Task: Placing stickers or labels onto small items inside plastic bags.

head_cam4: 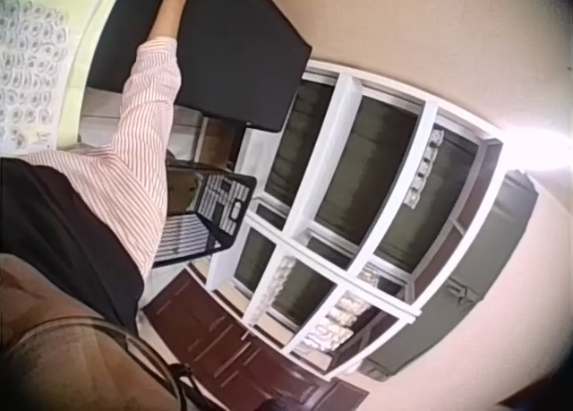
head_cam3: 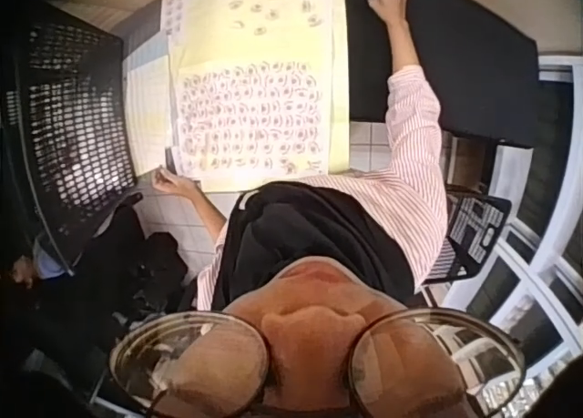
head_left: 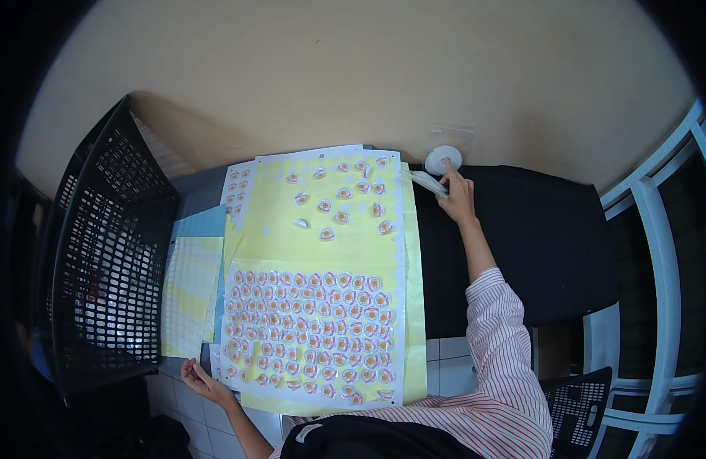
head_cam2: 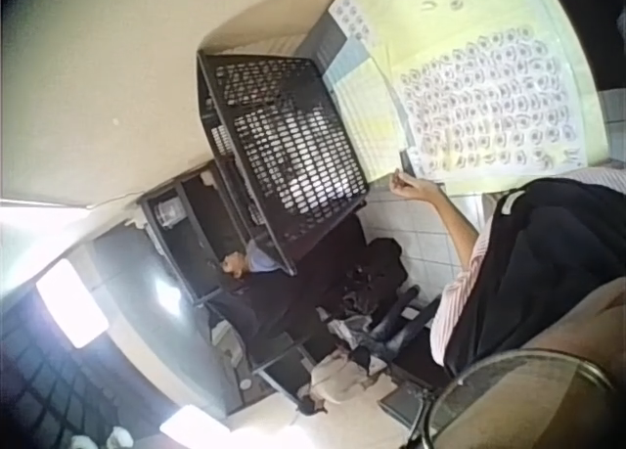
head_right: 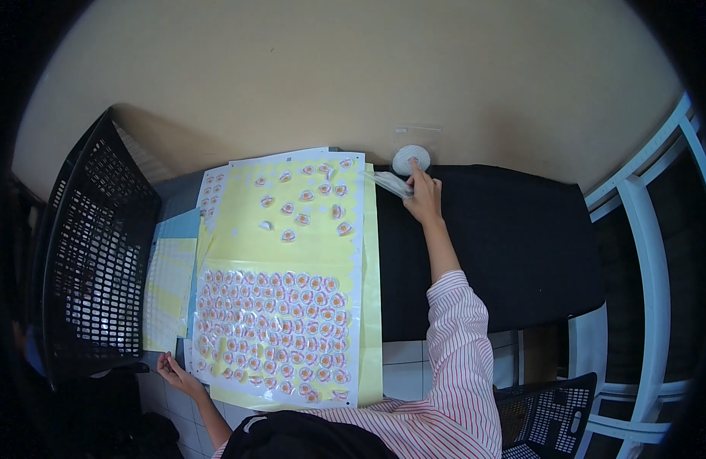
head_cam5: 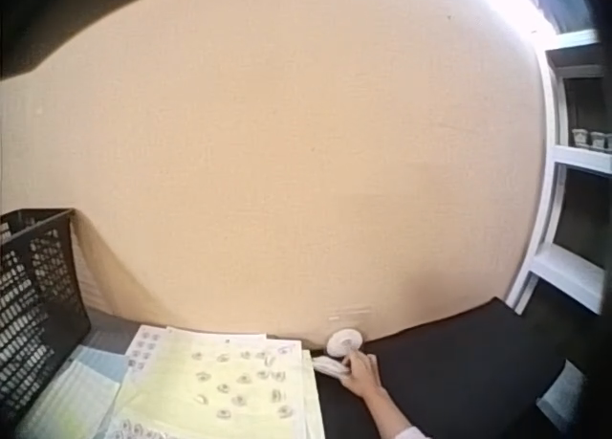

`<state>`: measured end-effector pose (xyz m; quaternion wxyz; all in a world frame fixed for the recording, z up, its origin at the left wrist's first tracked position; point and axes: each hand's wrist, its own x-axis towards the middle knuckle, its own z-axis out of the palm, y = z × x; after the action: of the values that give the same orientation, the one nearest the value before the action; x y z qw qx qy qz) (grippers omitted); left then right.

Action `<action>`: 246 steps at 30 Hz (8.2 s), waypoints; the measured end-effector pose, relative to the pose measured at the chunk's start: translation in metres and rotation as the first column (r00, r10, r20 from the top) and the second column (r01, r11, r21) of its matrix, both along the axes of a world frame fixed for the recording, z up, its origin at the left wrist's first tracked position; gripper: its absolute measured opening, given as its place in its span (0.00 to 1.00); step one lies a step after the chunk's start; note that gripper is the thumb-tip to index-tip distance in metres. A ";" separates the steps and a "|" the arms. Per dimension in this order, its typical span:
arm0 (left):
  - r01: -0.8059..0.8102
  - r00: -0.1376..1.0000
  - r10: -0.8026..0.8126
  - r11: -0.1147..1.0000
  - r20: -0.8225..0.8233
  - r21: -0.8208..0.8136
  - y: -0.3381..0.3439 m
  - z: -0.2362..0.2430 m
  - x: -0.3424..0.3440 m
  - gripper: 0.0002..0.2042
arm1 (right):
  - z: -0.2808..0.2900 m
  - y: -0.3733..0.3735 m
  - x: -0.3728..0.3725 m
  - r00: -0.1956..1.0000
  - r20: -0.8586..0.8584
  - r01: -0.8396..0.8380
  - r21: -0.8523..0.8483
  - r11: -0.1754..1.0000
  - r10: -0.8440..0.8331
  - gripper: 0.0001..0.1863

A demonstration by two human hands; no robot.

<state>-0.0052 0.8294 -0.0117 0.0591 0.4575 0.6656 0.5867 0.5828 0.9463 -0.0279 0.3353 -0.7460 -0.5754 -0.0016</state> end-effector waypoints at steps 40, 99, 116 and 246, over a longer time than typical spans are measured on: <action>-0.009 1.000 0.008 1.000 0.017 0.025 0.004 -0.002 0.002 0.07 | -0.017 0.025 0.059 0.817 -0.568 0.253 0.192 0.948 -0.103 0.29; 0.145 0.983 -0.176 0.577 -0.051 0.803 -0.013 0.180 -0.177 0.10 | 0.333 0.045 -0.396 0.701 0.340 -0.706 0.454 0.543 0.627 0.14; 0.224 0.240 -0.736 0.677 -0.633 -0.701 0.235 0.349 -0.310 0.13 | 0.340 0.086 -0.641 0.376 0.154 -0.772 -0.494 0.401 0.914 0.27; 0.869 -0.411 -0.886 -0.309 0.214 0.387 0.006 0.191 0.118 0.03 | 0.209 -0.215 -0.404 0.821 -0.536 0.256 0.654 0.712 0.197 0.04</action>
<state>0.1126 0.8353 0.1790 0.6483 0.6549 -0.0338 0.3867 0.1793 0.7314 0.1813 0.7483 -0.5363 -0.3904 -0.0025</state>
